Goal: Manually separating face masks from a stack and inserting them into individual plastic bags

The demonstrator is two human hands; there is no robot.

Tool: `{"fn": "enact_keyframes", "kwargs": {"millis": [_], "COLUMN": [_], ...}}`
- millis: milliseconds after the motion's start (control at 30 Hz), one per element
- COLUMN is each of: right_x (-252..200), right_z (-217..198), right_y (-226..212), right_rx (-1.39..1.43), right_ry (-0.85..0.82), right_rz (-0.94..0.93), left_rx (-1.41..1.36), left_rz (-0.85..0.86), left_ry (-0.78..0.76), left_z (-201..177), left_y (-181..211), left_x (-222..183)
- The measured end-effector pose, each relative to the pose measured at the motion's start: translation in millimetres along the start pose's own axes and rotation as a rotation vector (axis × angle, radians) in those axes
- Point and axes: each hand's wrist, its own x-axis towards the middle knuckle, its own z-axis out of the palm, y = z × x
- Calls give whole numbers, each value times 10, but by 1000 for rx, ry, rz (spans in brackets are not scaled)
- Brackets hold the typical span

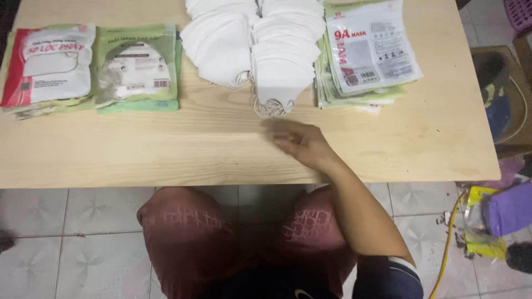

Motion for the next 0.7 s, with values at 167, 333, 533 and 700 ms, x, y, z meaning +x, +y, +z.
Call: {"fn": "enact_keyframes", "kwargs": {"millis": [167, 333, 533, 700], "right_x": [574, 869, 1265, 1092], "right_z": [-400, -423, -333, -220], "right_y": [530, 392, 573, 240], "right_rx": [-195, -790, -963, -1037], "right_ry": [218, 489, 534, 541], "right_rz": [-114, -442, -408, -228], "left_rx": [-75, -172, -275, -298], "left_rz": [-9, 58, 166, -271], "left_ry": [-22, -7, 40, -55], "left_z": [78, 291, 517, 1114], "left_y": [273, 486, 689, 335], "left_x": [-332, -362, -221, -80]}}
